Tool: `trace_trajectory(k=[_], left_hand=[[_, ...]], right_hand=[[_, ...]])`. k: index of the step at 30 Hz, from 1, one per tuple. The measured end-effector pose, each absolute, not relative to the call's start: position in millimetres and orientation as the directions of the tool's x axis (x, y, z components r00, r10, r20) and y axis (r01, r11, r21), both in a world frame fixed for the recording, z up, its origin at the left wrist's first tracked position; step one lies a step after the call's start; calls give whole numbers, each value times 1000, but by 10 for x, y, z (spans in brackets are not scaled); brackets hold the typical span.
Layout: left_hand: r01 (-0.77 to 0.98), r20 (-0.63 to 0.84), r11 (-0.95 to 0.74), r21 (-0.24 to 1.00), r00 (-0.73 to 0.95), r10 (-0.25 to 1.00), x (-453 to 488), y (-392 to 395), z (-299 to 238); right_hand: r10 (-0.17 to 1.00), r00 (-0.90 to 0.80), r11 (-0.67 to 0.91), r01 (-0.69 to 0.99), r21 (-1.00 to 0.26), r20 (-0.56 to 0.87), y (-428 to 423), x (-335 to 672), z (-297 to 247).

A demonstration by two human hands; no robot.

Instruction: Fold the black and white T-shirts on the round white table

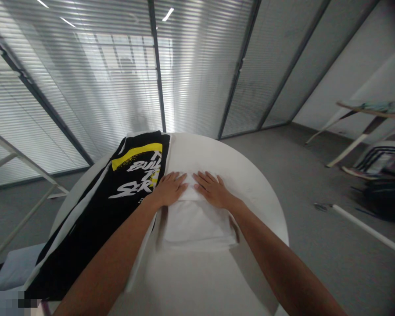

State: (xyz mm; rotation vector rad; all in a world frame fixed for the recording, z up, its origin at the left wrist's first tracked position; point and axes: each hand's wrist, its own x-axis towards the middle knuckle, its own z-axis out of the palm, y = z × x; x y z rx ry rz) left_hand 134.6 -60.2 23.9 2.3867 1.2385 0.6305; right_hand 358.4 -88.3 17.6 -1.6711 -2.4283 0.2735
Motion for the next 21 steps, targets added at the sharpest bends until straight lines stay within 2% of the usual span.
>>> trace_trajectory(k=[5,9,13,15,18,21], left_hand=[[737,129,-480,476,482,867,1291,-566,244],[808,135,-403,430,383,914,1232,-494,295],[834,153,-371,408,339,928,1190,-446,299],[829,161,-372,417,335,928,1179,-443,316],[805,150,-362,471,332,931,1143,-443,372],[750,80,-327,575,346,935,1073,-425,438]], right_hand=[[970,-242,240,954,-179,9,-782,3831,127],[993,-21,40,985,-168,114,-730,3975,123],[992,-65,85,979,-185,111,-679,3997,180],[992,-98,112,969,-221,73,-656,3963,224],[997,-53,66,949,-308,51,-630,3904,276],[999,2,23,875,-483,52,-609,3890,281]])
